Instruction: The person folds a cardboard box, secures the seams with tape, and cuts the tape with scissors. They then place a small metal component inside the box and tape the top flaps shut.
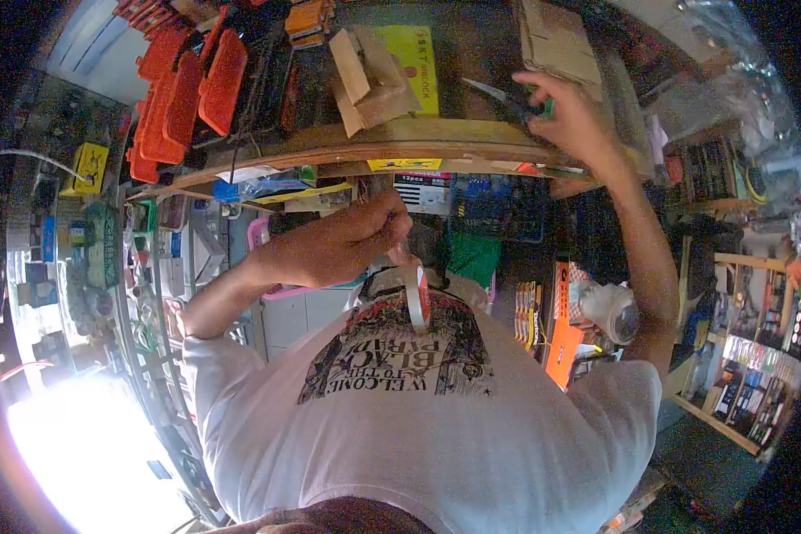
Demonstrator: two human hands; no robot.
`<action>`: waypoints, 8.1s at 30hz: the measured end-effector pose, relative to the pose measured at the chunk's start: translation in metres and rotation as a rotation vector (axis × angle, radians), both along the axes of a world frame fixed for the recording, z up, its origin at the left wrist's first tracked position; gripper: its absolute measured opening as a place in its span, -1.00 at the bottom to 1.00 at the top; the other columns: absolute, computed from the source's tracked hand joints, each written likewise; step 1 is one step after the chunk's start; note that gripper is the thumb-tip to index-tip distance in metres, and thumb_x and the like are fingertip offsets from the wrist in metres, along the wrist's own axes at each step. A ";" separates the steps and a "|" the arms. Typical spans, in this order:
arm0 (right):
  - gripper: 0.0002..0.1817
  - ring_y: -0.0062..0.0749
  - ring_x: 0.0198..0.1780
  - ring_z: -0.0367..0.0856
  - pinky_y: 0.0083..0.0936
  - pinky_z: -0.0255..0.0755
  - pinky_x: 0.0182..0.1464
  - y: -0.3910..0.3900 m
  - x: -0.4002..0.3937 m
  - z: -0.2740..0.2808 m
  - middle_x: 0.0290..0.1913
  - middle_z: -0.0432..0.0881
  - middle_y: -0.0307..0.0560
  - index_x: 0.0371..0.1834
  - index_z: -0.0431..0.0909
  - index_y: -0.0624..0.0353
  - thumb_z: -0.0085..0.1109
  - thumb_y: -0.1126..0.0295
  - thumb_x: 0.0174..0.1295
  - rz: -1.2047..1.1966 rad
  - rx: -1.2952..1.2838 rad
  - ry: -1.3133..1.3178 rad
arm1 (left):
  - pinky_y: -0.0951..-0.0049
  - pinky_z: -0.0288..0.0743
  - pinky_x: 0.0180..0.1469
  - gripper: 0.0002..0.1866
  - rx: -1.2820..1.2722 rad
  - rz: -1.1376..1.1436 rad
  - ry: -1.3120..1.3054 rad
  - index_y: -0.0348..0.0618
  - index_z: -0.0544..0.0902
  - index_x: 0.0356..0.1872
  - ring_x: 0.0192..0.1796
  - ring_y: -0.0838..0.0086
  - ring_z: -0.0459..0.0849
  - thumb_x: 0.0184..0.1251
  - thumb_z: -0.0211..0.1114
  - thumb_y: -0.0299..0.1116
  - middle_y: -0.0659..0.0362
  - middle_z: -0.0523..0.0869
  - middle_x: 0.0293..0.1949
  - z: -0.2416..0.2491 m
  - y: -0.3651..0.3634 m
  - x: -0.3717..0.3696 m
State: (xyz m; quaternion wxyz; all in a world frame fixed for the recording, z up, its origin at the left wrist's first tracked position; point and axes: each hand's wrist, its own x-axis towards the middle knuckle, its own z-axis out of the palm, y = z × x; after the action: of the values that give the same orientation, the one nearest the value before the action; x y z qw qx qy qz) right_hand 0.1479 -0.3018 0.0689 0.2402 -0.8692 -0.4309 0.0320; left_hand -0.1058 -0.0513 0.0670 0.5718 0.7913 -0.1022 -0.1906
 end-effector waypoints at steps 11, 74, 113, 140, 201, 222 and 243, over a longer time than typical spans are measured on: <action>-0.35 -0.71 -0.55 0.39 -0.63 0.29 -0.50 -0.010 -0.060 0.032 -0.21 0.75 -0.17 0.13 0.66 0.21 0.57 0.26 -0.13 0.646 -0.424 0.790 | 0.25 0.55 -0.10 -0.65 -0.041 -0.015 -0.001 -0.26 0.31 -0.11 -0.12 0.32 0.78 0.75 -0.13 -0.11 0.02 0.58 -0.27 -0.017 0.005 0.013; -0.78 -0.35 -0.27 0.69 -0.44 0.54 -0.13 0.033 -0.046 0.030 -0.13 0.76 -0.10 -0.02 0.65 0.12 0.34 0.32 0.33 0.039 0.266 0.077 | -0.01 0.72 0.11 0.33 -0.234 0.504 -1.174 0.69 0.00 0.50 0.37 -0.20 0.47 -0.17 0.73 -0.56 -0.27 0.19 0.43 0.038 -0.040 -0.001; -0.57 -0.27 -0.40 0.77 -0.43 0.68 -0.38 0.043 -0.181 0.058 -0.31 0.72 -0.17 -0.10 0.72 0.11 0.69 0.42 -0.06 0.576 0.906 -0.068 | -0.04 0.60 0.16 0.27 0.307 0.528 -1.686 0.20 0.01 0.48 0.04 0.06 0.67 -0.23 0.80 -0.28 -0.18 0.41 0.20 0.003 -0.030 -0.025; -0.87 -0.42 -0.17 0.46 -0.43 0.39 -0.04 0.017 -0.129 -0.030 -0.24 0.48 -0.13 -0.12 0.41 0.23 -0.04 0.41 0.59 -0.163 1.027 -0.023 | 0.12 0.43 0.37 0.13 0.019 0.341 -0.820 -0.34 0.08 0.42 0.31 -0.06 0.52 -0.13 0.69 -0.35 -0.23 0.47 0.23 0.009 -0.068 0.069; -0.58 -0.39 -0.09 0.77 -0.49 0.63 0.05 0.061 -0.146 -0.047 -0.15 0.78 0.12 0.08 0.46 0.32 0.37 0.75 0.20 -0.134 1.239 0.525 | 0.26 0.27 0.48 -0.44 -0.130 0.352 -0.491 -0.27 0.36 0.39 0.47 0.27 0.40 0.36 0.23 -0.66 -0.02 0.37 0.44 -0.001 0.000 0.012; -0.16 0.00 0.40 0.36 -0.17 0.18 0.48 0.168 -0.107 -0.061 0.34 0.37 0.16 0.44 0.23 0.28 0.51 0.27 0.16 -0.060 0.997 0.098 | 0.35 0.57 -0.23 -0.68 0.684 0.409 -0.464 -0.29 0.77 -0.34 -0.36 0.46 0.70 0.26 0.46 -0.15 0.06 0.78 -0.42 0.012 0.147 0.188; -0.01 0.05 0.48 0.24 -0.05 0.15 0.51 0.129 -0.080 -0.077 0.48 0.17 0.20 0.50 0.12 0.25 0.53 0.02 0.17 -0.028 0.978 -0.052 | 0.22 0.66 0.20 -0.74 -0.381 0.555 -0.213 -0.35 0.66 0.03 0.08 0.28 0.74 0.49 0.29 -0.36 0.07 0.74 0.00 -0.035 0.107 0.102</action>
State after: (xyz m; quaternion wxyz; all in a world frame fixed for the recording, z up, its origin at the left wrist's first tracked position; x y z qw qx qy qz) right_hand 0.0680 -0.1728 -0.0084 0.6098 -0.6608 -0.3897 -0.1993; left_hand -0.0035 0.0559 0.0317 0.7254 0.6835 0.0236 0.0782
